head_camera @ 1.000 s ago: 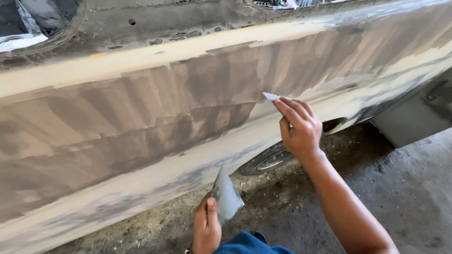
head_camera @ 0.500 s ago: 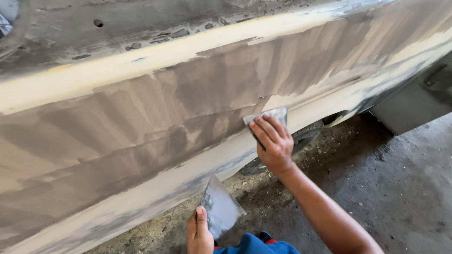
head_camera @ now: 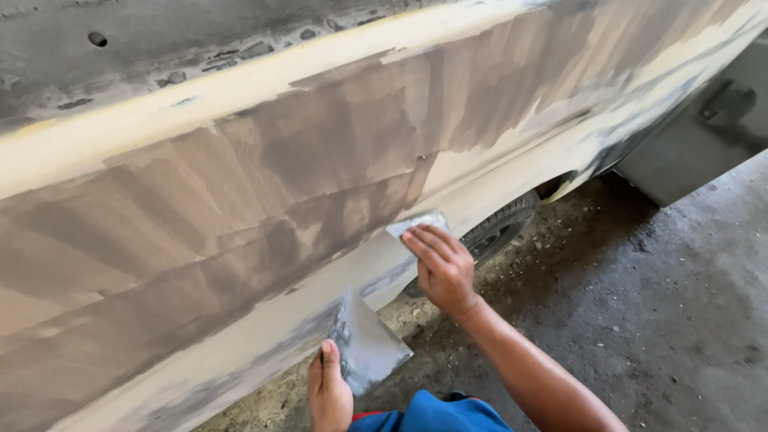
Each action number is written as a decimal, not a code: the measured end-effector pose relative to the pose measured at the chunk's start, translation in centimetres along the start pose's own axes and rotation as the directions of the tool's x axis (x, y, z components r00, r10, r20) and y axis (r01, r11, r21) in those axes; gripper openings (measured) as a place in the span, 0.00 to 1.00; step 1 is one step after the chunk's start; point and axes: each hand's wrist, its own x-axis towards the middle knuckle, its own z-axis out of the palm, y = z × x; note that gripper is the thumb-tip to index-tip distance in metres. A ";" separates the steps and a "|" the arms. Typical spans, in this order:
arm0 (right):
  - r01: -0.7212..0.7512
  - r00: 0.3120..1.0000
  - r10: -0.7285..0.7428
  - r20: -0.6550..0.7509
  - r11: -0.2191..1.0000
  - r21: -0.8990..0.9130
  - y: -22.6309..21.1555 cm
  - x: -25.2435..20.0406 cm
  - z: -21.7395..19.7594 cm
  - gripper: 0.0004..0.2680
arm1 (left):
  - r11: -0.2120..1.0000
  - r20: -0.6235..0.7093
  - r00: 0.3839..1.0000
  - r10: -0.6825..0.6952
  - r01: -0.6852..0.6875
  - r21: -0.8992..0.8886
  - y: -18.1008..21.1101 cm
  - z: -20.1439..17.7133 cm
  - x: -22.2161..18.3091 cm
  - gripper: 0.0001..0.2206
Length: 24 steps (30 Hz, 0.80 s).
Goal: The person scoops body filler from a container onto a putty knife and applies it to the side panel of a vehicle using a spreader. They repeatedly smooth the filler across the surface and scrape excess material back onto the knife.
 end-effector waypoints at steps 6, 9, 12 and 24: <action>0.035 0.983 -0.036 -0.180 0.999 -0.005 -0.8 9.2 -5.5 0.12 | 0.936 -0.107 0.956 -0.272 0.237 -0.260 -1.1 1.4 0.4 0.26; 0.081 0.987 -0.097 -0.131 0.989 -0.121 -2.6 13.1 -7.7 0.12 | 0.892 -0.056 0.950 -0.307 0.267 -0.365 -1.8 1.4 0.7 0.27; 0.100 0.990 -0.115 -0.081 0.981 -0.163 -1.2 12.1 -6.1 0.11 | 0.875 -0.072 0.943 -0.326 0.272 -0.400 -1.3 1.6 0.8 0.26; 0.085 0.996 -0.087 -0.009 0.988 -0.128 -1.4 2.1 0.1 0.09 | 0.881 -0.155 0.941 -0.300 0.210 -0.424 -4.6 0.0 2.6 0.27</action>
